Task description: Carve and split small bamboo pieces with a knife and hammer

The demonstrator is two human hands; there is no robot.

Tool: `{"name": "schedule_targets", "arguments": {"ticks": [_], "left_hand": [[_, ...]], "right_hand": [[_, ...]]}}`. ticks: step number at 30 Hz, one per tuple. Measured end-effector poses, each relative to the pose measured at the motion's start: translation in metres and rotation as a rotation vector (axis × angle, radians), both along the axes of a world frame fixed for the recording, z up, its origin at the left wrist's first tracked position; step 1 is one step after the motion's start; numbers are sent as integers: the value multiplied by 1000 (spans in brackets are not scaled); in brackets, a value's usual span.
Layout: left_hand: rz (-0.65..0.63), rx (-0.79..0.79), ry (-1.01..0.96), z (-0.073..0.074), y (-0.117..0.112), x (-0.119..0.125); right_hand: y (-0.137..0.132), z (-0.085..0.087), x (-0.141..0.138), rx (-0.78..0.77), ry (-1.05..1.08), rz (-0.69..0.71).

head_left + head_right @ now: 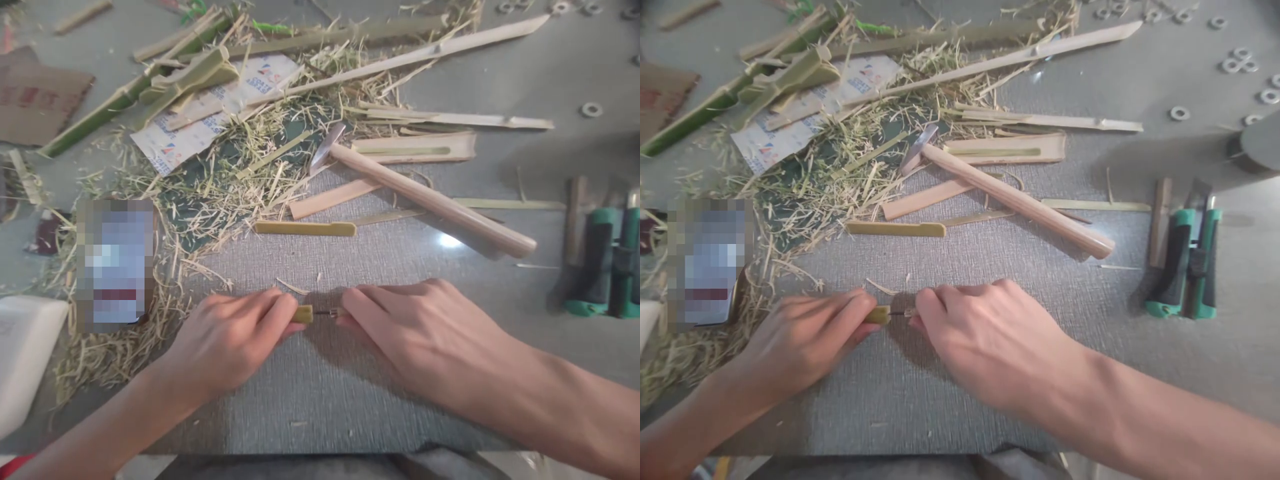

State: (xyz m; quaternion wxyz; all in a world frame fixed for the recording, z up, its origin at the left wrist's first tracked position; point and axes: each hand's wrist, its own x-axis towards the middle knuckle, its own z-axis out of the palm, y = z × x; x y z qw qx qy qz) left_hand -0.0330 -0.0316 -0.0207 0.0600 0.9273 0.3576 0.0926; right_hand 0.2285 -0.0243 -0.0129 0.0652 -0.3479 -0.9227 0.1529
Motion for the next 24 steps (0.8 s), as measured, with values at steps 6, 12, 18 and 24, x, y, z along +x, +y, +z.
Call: {"name": "schedule_targets", "arguments": {"ticks": [6, 12, 18, 24], "left_hand": [[-3, 51, 36, -2, -2, -1], [1, 22, -30, -2, -1, -2], [6, -11, -52, -2, 2, -1], [12, -18, -48, -2, 1, -1]], "right_hand": [[-4, -6, 0, 28, 0, -33], [-4, -11, 1, 10, 88, -78], [2, -6, 1, -101, 139, -75], [2, -5, 1, -113, 138, -76]]}}
